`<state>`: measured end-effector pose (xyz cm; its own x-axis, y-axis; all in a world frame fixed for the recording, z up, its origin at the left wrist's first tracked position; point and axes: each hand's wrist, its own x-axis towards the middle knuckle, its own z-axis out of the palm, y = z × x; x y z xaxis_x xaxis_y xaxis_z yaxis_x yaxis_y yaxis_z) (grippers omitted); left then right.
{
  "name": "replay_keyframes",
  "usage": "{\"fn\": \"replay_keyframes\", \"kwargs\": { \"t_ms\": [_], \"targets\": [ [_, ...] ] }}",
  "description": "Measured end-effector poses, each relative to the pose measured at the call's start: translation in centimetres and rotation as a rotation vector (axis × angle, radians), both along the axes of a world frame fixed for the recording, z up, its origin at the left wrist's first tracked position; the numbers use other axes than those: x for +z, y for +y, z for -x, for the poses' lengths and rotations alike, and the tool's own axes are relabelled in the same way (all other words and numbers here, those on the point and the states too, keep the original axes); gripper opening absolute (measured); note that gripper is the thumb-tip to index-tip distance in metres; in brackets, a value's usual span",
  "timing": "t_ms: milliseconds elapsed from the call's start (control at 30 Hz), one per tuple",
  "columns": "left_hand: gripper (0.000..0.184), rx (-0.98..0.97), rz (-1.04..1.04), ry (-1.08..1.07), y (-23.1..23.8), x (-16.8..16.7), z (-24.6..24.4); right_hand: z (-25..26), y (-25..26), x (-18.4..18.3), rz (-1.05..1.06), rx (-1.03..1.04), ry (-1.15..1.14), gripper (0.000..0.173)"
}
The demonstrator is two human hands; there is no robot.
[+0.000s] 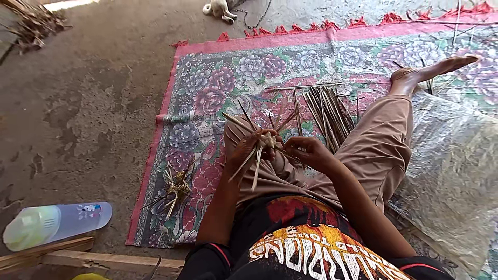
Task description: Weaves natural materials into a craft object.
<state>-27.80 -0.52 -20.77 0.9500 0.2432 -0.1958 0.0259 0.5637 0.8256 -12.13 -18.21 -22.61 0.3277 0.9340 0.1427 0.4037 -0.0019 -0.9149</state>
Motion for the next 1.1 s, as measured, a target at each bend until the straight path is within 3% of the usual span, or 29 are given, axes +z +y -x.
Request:
{"fn": "replay_keyframes", "kwargs": {
  "t_ms": [100, 233, 400, 467, 567, 633, 700, 767, 900, 1000, 1100],
  "targets": [
    [0.048, 0.003, -0.131, 0.029, 0.2, 0.3, 0.2, 0.4, 0.2, 1.0, -0.105, -0.148, -0.211, 0.018],
    [0.047, 0.093, -0.228, 0.182, -1.2, 0.5, -0.1, 1.7, 1.3, 1.2, -0.195, -0.148, -0.270, 0.025],
    [0.053, 0.026, -0.409, 0.254, -1.2, -0.2, 0.1, 3.0, 2.3, -0.2, -0.214, -0.286, -0.204, 0.011],
    [0.048, 0.069, -0.582, 0.262, -0.9, -0.9, 0.5, 3.3, 2.4, -0.2, -0.167, -0.319, -0.051, 0.011],
    [0.026, 0.317, -1.034, 0.191, -0.7, -2.1, 1.3, 3.1, 2.6, -0.1, -0.102, -0.380, 0.108, 0.010],
    [0.050, 0.387, -1.333, 0.012, -0.5, -2.2, 1.6, 2.8, 2.8, 0.0, -0.078, -0.410, 0.135, 0.011],
    [0.060, 0.336, -1.492, -0.152, -0.9, -1.8, 1.2, 2.9, 2.7, 0.4, -0.083, -0.399, 0.185, 0.009],
    [0.045, 0.297, -1.363, -0.238, -1.5, -1.8, 0.5, 3.3, 2.5, 1.2, -0.104, -0.328, 0.304, 0.009],
    [0.030, 0.255, -0.370, -0.273, -2.0, -2.0, -0.2, 3.2, 1.8, 2.2, -0.162, -0.220, 0.566, 0.022],
    [0.032, 0.161, 0.048, -0.320, -1.4, -2.6, -0.7, 2.5, 1.6, 1.2, -0.198, -0.227, 0.439, 0.016],
    [0.028, 0.089, 0.310, -0.418, -1.6, -2.9, -1.1, 2.0, 1.5, 0.0, -0.155, -0.233, 0.253, 0.016]
  ]
}}
